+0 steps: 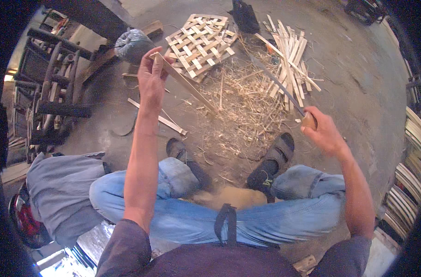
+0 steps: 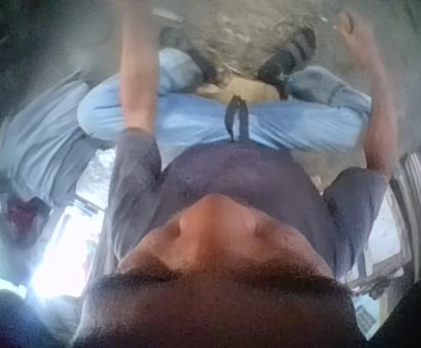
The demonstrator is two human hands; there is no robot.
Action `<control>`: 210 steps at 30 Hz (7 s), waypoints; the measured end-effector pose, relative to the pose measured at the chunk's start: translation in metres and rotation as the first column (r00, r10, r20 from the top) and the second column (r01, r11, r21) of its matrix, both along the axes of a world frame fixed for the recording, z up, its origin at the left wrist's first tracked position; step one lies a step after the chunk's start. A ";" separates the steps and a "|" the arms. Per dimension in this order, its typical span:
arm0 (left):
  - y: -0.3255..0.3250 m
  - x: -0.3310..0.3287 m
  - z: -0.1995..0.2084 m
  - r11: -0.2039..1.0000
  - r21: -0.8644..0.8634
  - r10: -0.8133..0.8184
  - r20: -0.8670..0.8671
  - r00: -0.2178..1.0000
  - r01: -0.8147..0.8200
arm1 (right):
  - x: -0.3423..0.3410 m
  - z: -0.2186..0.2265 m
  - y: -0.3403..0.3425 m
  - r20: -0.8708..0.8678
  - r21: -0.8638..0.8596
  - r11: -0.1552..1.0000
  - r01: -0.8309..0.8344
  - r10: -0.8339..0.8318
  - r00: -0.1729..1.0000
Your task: The person sits on the floor and uses a large knife to shave and shape a thin wooden stick. They repeatedly scrape the blade along the wood to remove thin layers, occasionally pausing to inspect the stick before continuing.
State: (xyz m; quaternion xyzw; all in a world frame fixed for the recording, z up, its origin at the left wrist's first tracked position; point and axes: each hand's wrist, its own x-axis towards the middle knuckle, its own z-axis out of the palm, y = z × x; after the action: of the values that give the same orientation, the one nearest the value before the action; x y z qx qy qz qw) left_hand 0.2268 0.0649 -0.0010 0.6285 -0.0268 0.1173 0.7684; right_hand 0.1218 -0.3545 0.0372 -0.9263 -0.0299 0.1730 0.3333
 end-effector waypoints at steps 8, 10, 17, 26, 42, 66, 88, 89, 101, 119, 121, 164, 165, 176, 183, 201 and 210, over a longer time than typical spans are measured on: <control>-0.033 -0.023 0.054 0.900 -0.392 -0.181 0.067 0.981 0.192 | -0.038 -0.013 0.099 -0.229 0.423 0.865 0.271 -0.187 0.955; -0.040 -0.032 0.062 0.840 -0.485 -0.240 0.070 0.968 0.243 | -0.044 -0.022 0.114 -0.237 0.459 0.860 0.222 -0.123 0.964; -0.049 -0.036 0.066 0.803 -0.563 -0.183 0.077 0.980 0.195 | -0.070 -0.039 0.129 -0.448 0.560 0.786 0.263 0.019 0.894; -0.064 -0.034 0.000 0.998 0.062 0.013 -0.440 0.898 0.016 | -0.056 -0.030 0.129 -0.519 0.664 0.553 0.503 -0.143 0.843; -0.132 -0.100 -0.049 0.688 0.726 -0.011 -0.002 1.000 0.009 | -0.060 -0.037 0.118 -0.652 0.584 0.440 0.682 -0.246 0.717; -0.062 -0.049 -0.095 0.997 0.018 0.072 -0.020 0.997 -0.072 | -0.061 -0.148 0.100 -0.563 0.171 0.912 0.373 -0.220 0.796; -0.030 -0.001 -0.065 0.910 -0.171 0.403 0.159 0.901 -0.377 | -0.014 -0.198 0.223 -0.176 0.224 0.972 0.074 -0.034 0.984; -0.032 0.000 -0.067 0.905 -0.154 0.418 0.153 0.895 -0.396 | -0.007 -0.201 0.224 -0.161 0.211 0.975 0.076 -0.042 0.986; -0.025 0.000 -0.079 0.814 -0.134 0.578 0.095 0.810 -0.565 | -0.011 -0.260 0.227 -0.239 0.096 0.966 0.239 -0.211 0.948; -0.122 -0.077 -0.032 0.970 0.204 0.062 0.307 0.950 -0.129 | 0.069 -0.183 0.217 -0.903 0.419 -0.317 0.851 -0.044 0.428; -0.119 -0.095 -0.003 0.757 0.618 0.019 0.305 0.952 -0.213 | 0.079 -0.172 0.187 -0.811 0.576 -0.288 0.765 -0.088 0.578; -0.003 -0.310 0.036 0.631 -0.775 -0.771 -0.621 0.141 0.036 | -0.057 -0.034 0.135 0.073 -0.265 0.885 -0.383 0.414 0.907; -0.009 -0.306 0.033 0.616 -0.787 -0.784 -0.607 0.132 0.039 | -0.073 -0.032 0.141 0.052 -0.282 0.881 -0.380 0.410 0.911; -0.020 -0.304 0.028 0.596 -0.803 -0.794 -0.591 0.141 -0.005 | -0.026 -0.063 0.109 0.094 -0.475 0.797 -0.373 0.467 0.879; -0.002 -0.297 0.036 0.625 -0.776 -0.743 -0.625 0.238 -0.084 | -0.063 -0.036 0.110 0.148 -0.377 0.771 -0.514 0.598 0.788; -0.004 -0.313 0.035 0.661 -0.747 -0.746 -0.645 0.165 0.071 | -0.021 -0.036 0.133 -0.336 0.492 0.718 0.492 -0.365 0.868; 0.001 -0.317 0.040 0.596 -0.766 -0.797 -0.601 0.059 0.243 | -0.019 -0.018 0.160 -0.390 0.674 0.567 0.473 -0.271 0.880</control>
State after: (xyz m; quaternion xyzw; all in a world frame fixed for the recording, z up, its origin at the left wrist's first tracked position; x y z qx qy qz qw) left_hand -0.0907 0.0663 0.0389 0.3019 0.2115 -0.5637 0.7392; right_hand 0.1028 -0.1946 0.0193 -0.6593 0.1393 0.1819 0.7161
